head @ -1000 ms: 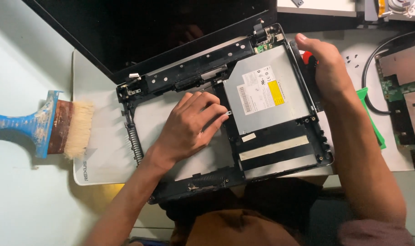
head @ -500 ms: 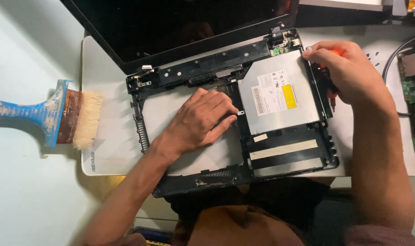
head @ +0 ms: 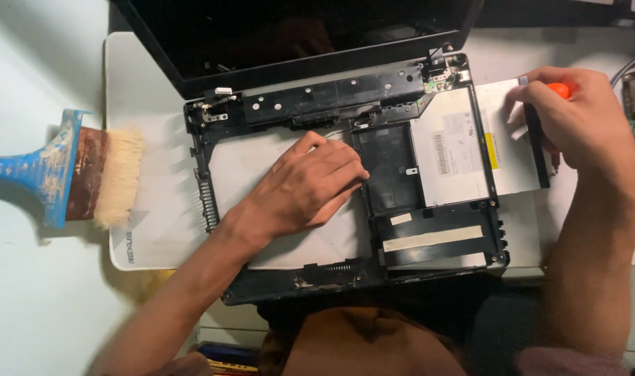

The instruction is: Disassembling a laptop by removing the motherboard and optical drive to detach the screen assembly.

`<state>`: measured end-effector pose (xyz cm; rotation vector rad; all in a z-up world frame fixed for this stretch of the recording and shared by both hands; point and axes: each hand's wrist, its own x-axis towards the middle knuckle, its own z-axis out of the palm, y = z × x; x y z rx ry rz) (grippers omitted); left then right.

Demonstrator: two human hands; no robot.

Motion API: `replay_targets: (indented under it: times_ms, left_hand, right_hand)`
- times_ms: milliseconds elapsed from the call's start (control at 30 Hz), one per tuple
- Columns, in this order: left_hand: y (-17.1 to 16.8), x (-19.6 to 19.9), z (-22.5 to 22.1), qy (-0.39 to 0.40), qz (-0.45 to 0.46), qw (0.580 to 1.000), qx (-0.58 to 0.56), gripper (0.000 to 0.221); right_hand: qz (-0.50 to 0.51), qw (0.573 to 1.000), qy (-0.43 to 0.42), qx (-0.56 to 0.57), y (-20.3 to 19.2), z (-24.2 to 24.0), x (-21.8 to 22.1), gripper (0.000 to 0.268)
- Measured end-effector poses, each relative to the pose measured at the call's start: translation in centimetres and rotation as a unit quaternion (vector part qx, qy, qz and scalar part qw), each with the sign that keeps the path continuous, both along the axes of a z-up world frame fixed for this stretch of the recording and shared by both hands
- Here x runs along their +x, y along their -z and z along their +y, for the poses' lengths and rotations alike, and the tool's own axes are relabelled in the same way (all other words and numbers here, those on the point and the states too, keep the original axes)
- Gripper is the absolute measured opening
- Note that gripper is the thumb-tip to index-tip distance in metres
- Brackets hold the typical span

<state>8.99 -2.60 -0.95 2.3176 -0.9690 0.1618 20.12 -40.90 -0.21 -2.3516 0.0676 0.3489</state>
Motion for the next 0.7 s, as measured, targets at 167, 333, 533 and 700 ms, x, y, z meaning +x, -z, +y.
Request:
replay_targets:
  times_ms: [167,333,533,700]
  left_hand:
    - [-0.3,0.0,0.1,-0.002,0.001,1.0,0.026,0.019]
    - [-0.2,0.2,0.1,-0.004,0.013,0.999,0.034,0.011]
    - [-0.9,0.1,-0.8,-0.026,0.048,0.998,0.01,0.006]
    - [-0.8,0.1,-1.0,-0.047,0.08,0.995,-0.025,0.006]
  right_hand:
    - [0.005,0.999,-0.027,0.03,0.0,-0.9,0.3,0.03]
    - [-0.055,0.997,-0.037,-0.048,-0.3,-2.8,0.2,0.038]
    - [-0.078,0.997,0.012,-0.022,0.2,-5.9,0.2,0.031]
    - [-0.106,0.994,0.041,-0.009,1.2,-8.5,-0.3,0.033]
